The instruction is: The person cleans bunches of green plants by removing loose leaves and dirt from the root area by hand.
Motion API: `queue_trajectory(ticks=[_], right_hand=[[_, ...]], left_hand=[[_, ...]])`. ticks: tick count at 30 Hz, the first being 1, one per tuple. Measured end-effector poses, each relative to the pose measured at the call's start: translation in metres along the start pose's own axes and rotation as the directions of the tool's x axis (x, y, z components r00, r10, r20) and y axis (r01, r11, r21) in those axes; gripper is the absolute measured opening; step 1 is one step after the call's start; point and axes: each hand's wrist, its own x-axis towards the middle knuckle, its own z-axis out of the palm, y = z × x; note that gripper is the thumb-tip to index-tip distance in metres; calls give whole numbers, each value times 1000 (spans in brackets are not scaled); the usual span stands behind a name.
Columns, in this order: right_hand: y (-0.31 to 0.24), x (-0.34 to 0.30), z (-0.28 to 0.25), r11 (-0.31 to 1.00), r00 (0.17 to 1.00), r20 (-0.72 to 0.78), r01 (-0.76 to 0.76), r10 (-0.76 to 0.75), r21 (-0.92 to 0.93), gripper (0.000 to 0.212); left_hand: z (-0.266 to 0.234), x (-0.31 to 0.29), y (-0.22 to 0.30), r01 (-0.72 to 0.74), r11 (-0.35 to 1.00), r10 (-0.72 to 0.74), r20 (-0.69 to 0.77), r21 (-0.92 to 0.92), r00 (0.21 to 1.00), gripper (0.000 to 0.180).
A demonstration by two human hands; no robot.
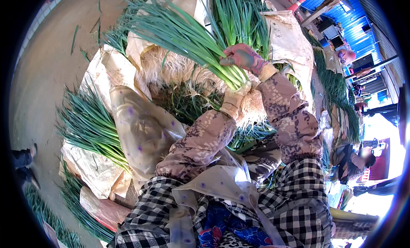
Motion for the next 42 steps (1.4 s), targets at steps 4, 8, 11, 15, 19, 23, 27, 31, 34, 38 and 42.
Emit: queue_trajectory(ticks=[4, 8, 11, 15, 19, 23, 27, 31, 34, 38, 42], right_hand=[[-19, -11, 14, 971, 962, -157, -234, 224, -46, 35], [-25, -14, 14, 904, 943, -239, 119, -233, -411, 35], [-61, -13, 33, 793, 932, -104, 233, -348, -563, 37], [-43, 8, 60, 450, 877, 35, 280, -480, -848, 25], [-36, 5, 55, 725, 913, -207, 126, -352, -677, 6], [-99, -28, 6, 935, 854, -517, 132, 61, 329, 15], [-76, -84, -51, 787, 883, -461, 346, -89, 511, 19], [28, -141, -59, 909, 892, -216, -415, 398, -39, 33], [72, -140, -44, 846, 934, -308, -307, 180, -436, 56], [8, -92, 2, 667, 942, -68, -181, 329, 722, 83], [-32, -27, 68, 843, 951, -152, -308, 269, -440, 103]], left_hand=[[6, 3, -11, 130, 942, -171, -109, -310, 979, 21], [-4, 14, -39, -1, 942, -62, -176, -336, 983, 19], [-7, 13, -35, -47, 995, 25, -233, -89, 972, 15], [-57, 43, -97, -308, 905, 321, 2, 293, 947, 21], [0, 8, -15, 363, 799, -515, -234, -479, 825, 28], [-26, 16, -44, 108, 991, -124, -241, -78, 963, 23], [-15, 9, -25, 160, 974, -198, -261, -158, 945, 17], [-11, 11, -41, 64, 989, -96, -243, -133, 965, 18], [-13, 19, -49, -4, 969, -41, -177, -248, 983, 15], [-6, 19, -61, -63, 984, 32, -183, -167, 983, 17], [-54, 40, -105, 4, 998, 3, -123, 60, 992, 34]])
